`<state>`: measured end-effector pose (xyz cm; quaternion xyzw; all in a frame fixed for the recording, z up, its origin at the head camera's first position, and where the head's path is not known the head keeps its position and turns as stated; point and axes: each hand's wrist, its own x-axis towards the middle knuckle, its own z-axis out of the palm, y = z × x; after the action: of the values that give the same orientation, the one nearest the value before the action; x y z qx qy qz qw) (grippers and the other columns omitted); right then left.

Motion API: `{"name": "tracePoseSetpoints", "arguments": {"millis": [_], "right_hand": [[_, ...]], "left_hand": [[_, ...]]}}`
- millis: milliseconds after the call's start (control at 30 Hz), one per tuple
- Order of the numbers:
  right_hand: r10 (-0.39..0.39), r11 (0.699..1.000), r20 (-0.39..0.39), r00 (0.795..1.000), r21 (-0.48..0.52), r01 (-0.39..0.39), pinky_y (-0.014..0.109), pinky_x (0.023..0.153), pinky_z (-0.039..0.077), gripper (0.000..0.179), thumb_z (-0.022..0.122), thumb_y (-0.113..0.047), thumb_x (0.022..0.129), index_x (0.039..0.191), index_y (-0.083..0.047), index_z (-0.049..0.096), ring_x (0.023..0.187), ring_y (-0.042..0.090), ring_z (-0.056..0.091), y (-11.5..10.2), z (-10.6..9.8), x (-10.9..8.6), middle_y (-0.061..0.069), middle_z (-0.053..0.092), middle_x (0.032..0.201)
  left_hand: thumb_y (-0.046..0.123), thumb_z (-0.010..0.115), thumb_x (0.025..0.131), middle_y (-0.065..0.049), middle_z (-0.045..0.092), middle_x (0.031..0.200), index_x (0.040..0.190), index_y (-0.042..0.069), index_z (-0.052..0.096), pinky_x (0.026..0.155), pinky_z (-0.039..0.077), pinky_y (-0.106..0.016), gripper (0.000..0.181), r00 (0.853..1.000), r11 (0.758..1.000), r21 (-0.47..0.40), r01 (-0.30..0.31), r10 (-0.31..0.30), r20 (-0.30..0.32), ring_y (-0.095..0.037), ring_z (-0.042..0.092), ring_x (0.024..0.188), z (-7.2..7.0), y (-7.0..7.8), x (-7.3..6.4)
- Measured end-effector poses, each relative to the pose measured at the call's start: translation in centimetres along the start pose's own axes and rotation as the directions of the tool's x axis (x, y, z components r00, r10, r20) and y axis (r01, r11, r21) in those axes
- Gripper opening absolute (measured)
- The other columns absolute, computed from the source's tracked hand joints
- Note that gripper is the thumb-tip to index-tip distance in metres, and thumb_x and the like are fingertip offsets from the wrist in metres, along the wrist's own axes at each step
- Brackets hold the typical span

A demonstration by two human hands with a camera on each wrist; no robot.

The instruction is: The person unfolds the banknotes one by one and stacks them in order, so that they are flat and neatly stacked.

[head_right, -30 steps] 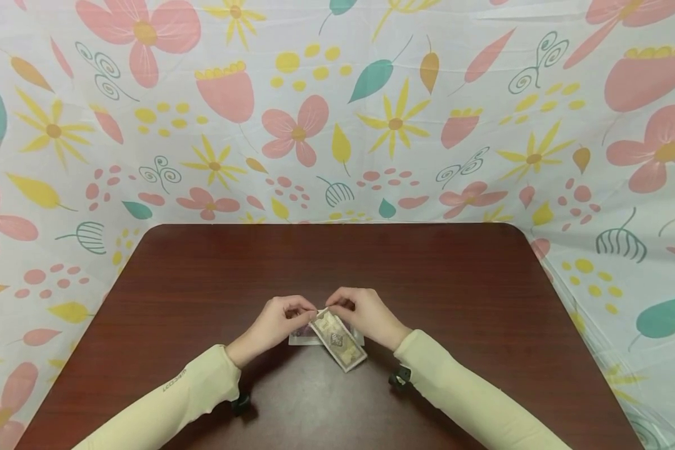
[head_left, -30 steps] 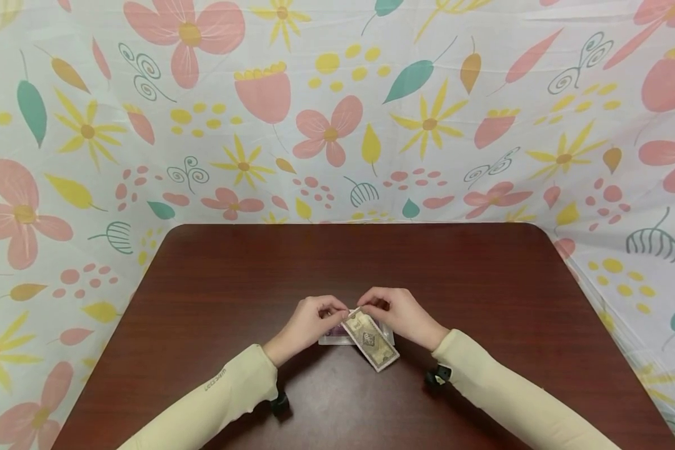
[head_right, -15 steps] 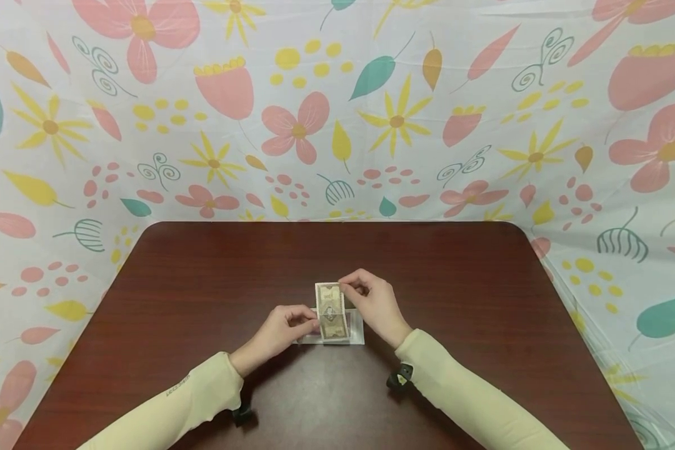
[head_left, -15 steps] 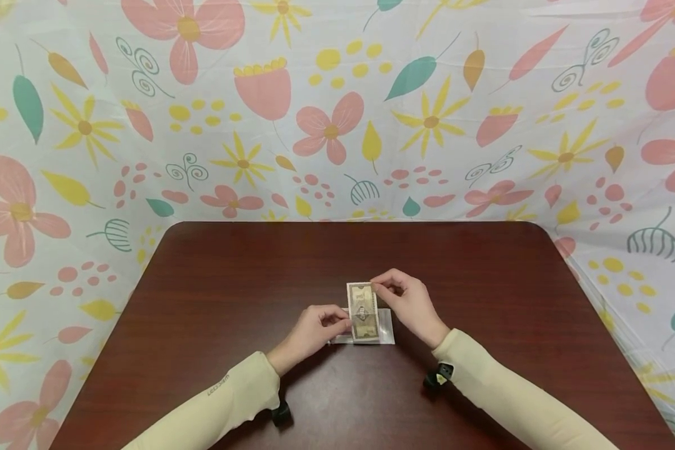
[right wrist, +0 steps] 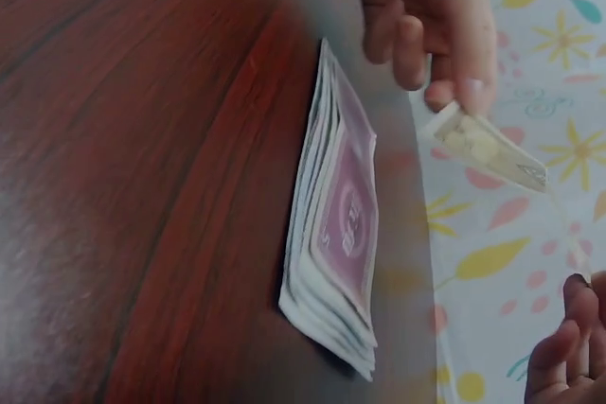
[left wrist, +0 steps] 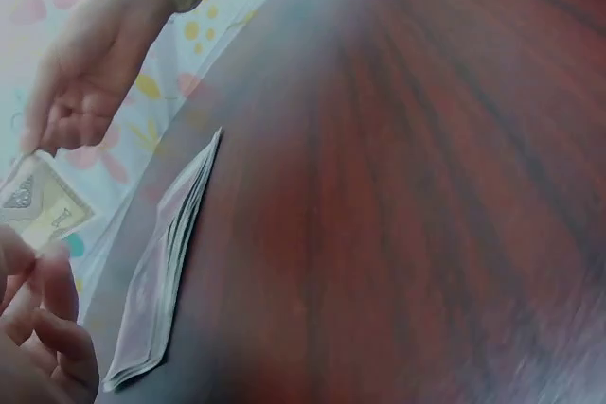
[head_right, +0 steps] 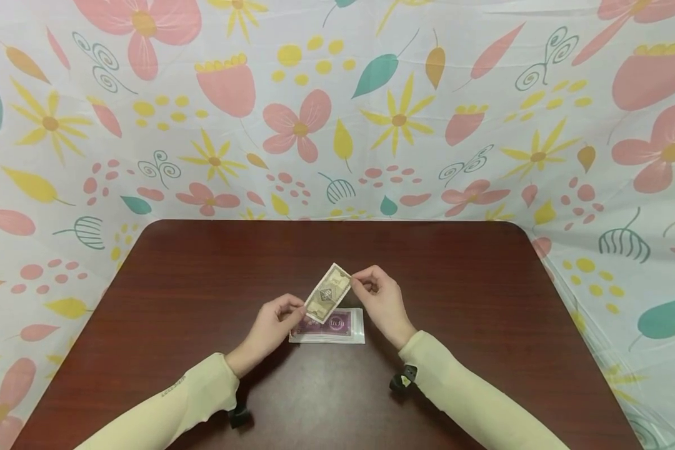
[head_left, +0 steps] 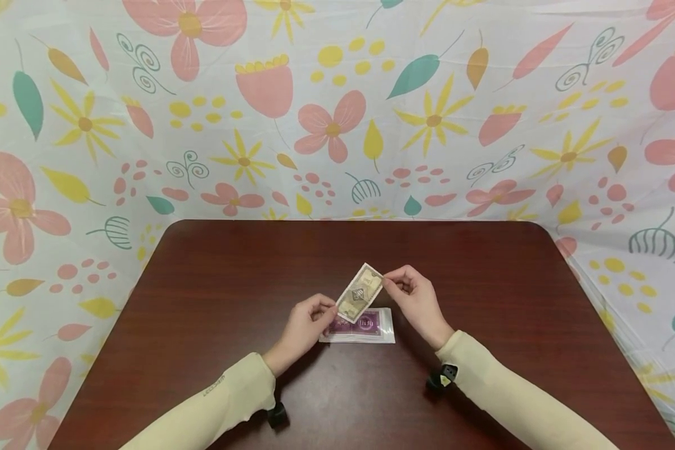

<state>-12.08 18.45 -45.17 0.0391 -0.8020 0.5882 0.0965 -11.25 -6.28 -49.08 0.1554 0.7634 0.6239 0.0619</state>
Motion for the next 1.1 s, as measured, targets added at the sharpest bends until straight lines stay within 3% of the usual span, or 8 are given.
{"name": "tracePoseSetpoints", "arguments": {"millis": [100, 200, 367, 467, 567, 700, 867, 1100], "right_hand": [[0.024, 0.999, 0.043, 0.999, -0.039, -0.023, 0.017, 0.066, 0.048, 0.007, 0.071, 0.001, 0.095, 0.102, 0.003, 0.071, 0.075, 0.004, 0.062, 0.3, -0.3, -0.1, 0.02, 0.073, 0.093], [0.021, 0.991, 0.12, 0.993, -0.133, -0.005, 0.02, 0.069, 0.05, 0.008, 0.073, -0.002, 0.094, 0.1, -0.002, 0.068, 0.079, 0.008, 0.064, 0.7, -0.7, -0.2, 0.013, 0.075, 0.093], [-0.094, 0.96, 0.226, 0.969, -0.237, 0.149, 0.025, 0.067, 0.052, 0.017, 0.075, -0.001, 0.093, 0.098, -0.012, 0.063, 0.08, 0.01, 0.066, 1.5, -1.1, -0.7, -0.002, 0.072, 0.089], [-0.177, 0.936, 0.268, 0.947, -0.251, 0.246, 0.025, 0.067, 0.052, 0.02, 0.076, 0.001, 0.092, 0.098, -0.014, 0.065, 0.077, 0.008, 0.064, 2.0, -1.0, -0.9, -0.006, 0.07, 0.085], [-0.209, 0.918, 0.314, 0.926, -0.263, 0.296, 0.025, 0.069, 0.052, 0.019, 0.075, 0.001, 0.092, 0.1, -0.015, 0.067, 0.078, 0.006, 0.064, 1.9, -0.9, -1.1, -0.009, 0.071, 0.086], [-0.178, 0.908, 0.358, 0.917, -0.299, 0.293, 0.028, 0.072, 0.054, 0.015, 0.075, -0.003, 0.094, 0.102, -0.015, 0.071, 0.081, 0.005, 0.066, 1.6, -0.7, -1.3, -0.01, 0.072, 0.088], [-0.118, 0.891, 0.402, 0.908, -0.361, 0.276, 0.029, 0.074, 0.053, 0.01, 0.075, -0.009, 0.095, 0.098, -0.017, 0.073, 0.081, 0.002, 0.066, 1.4, -0.7, -1.7, -0.012, 0.073, 0.087], [-0.073, 0.902, 0.466, 0.882, -0.347, 0.258, 0.025, 0.068, 0.052, 0.008, 0.073, -0.006, 0.096, 0.097, -0.014, 0.07, 0.074, 0.001, 0.061, 1.8, -0.7, -2.1, -0.009, 0.071, 0.083]], "left_hand": [[0.005, 0.066, 0.101, -0.022, 0.071, 0.086, 0.1, 0.001, 0.069, 0.053, 0.044, -0.02, 0.005, 1.0, 0.997, 0.071, -0.027, 0.028, -0.014, -0.014, 0.059, 0.056, -0.8, 0.2, 0.2], [0.008, 0.065, 0.103, -0.019, 0.071, 0.089, 0.1, 0.006, 0.069, 0.053, 0.045, -0.022, 0.006, 0.999, 0.988, 0.153, -0.032, 0.027, 0.038, -0.021, 0.063, 0.06, -1.6, 0.6, 0.2], [0.008, 0.065, 0.102, -0.015, 0.071, 0.081, 0.098, 0.008, 0.07, 0.047, 0.047, -0.025, 0.007, 0.993, 0.97, 0.24, -0.027, -0.003, 0.12, -0.025, 0.063, 0.057, -2.4, 1.1, 0.2], [0.007, 0.067, 0.101, -0.014, 0.07, 0.076, 0.1, 0.007, 0.07, 0.045, 0.047, -0.025, 0.003, 0.994, 0.969, 0.246, -0.017, -0.01, 0.109, -0.021, 0.061, 0.054, -2.6, 1.2, 0.3], [0.003, 0.067, 0.098, -0.012, 0.071, 0.078, 0.105, 0.006, 0.065, 0.048, 0.048, -0.025, 0.008, 0.997, 0.967, 0.253, -0.028, 0.01, 0.072, -0.017, 0.058, 0.053, -2.7, 1.1, 0.5], [-0.002, 0.065, 0.093, -0.004, 0.07, 0.081, 0.103, 0.007, 0.06, 0.055, 0.048, -0.024, 0.015, 0.996, 0.95, 0.304, -0.073, 0.054, 0.07, -0.008, 0.056, 0.059, -2.7, 1.0, 0.6], [-0.004, 0.067, 0.092, 0.0, 0.07, 0.083, 0.099, 0.008, 0.066, 0.062, 0.047, -0.023, 0.014, 0.992, 0.918, 0.382, -0.111, 0.079, 0.097, -0.004, 0.054, 0.067, -2.6, 0.8, 0.6], [-0.002, 0.068, 0.091, 0.003, 0.067, 0.083, 0.1, 0.006, 0.071, 0.063, 0.047, -0.022, 0.012, 0.987, 0.872, 0.467, -0.145, 0.097, 0.125, -0.005, 0.053, 0.068, -2.5, 0.7, 0.6]]}}
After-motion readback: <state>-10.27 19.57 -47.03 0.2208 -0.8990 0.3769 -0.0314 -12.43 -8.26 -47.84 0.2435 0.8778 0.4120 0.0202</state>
